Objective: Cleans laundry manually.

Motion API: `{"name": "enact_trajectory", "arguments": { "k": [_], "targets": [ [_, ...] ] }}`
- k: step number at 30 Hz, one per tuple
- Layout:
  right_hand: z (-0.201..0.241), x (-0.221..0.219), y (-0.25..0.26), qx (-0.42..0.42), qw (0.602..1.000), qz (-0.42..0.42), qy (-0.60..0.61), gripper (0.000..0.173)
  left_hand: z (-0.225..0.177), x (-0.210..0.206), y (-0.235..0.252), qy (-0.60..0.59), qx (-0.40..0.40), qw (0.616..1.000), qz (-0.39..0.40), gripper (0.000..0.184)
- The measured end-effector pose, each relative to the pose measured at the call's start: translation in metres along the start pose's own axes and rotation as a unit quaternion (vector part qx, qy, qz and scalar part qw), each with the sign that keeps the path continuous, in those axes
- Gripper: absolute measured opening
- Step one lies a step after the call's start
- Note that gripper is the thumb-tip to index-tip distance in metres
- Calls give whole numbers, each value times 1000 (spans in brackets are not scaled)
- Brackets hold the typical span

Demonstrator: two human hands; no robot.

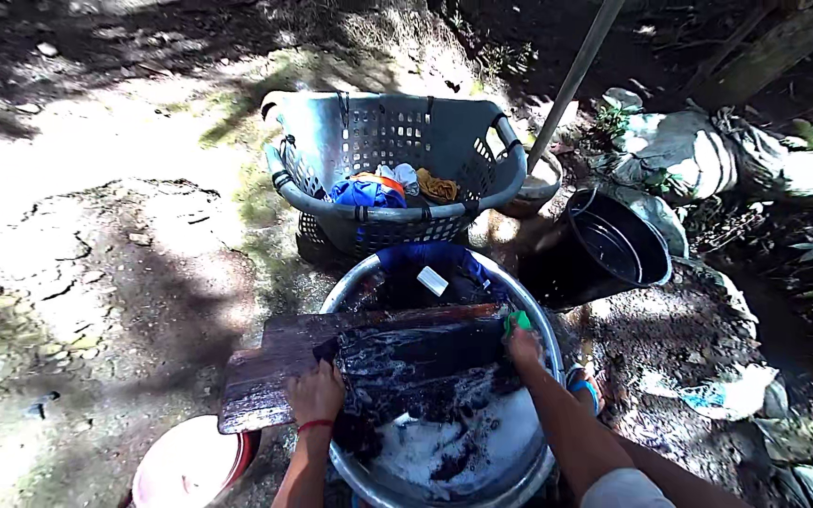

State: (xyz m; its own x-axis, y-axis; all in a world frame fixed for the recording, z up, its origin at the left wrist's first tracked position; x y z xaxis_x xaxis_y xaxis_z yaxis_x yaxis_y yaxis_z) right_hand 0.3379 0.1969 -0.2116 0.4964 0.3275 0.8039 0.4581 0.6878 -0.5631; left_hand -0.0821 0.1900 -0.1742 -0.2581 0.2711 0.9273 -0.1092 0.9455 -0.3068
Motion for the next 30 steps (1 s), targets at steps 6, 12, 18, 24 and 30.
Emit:
{"name": "enact_trajectory", "arguments": {
  "k": [6,12,18,24,30],
  "targets": [
    [215,-105,-157,289,950,105,-47,57,0,-1,1,6,6,1000,8,42],
    [23,-23,-1,86,996,-10,16,57,0,-3,-2,5,3,1000,1,43],
    [164,-59,-96,193,980,39,-32,50,-3,-3,-2,12,2,1000,11,42],
    [125,-78,-95,256,965,48,-6,56,-1,-3,-7,7,1,1000,26,40],
    [40,-6,-7,10,1000,-14,6,58,-6,-3,-7,-5,2,1000,24,40]
  ]
}}
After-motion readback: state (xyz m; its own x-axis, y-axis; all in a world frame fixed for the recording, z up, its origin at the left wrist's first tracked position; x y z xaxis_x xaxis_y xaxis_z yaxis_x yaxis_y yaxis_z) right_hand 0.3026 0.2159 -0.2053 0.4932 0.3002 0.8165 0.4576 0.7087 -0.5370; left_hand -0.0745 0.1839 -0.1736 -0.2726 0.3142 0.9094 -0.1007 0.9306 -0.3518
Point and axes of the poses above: each hand's wrist, its own y-axis towards the middle knuckle, its own x-axis out of the back of the hand, z = x × y, the point moved 7 cm from there along y, towards the middle knuckle, and after that the axes turned 10 degrees about z, right-handed, at the moved point
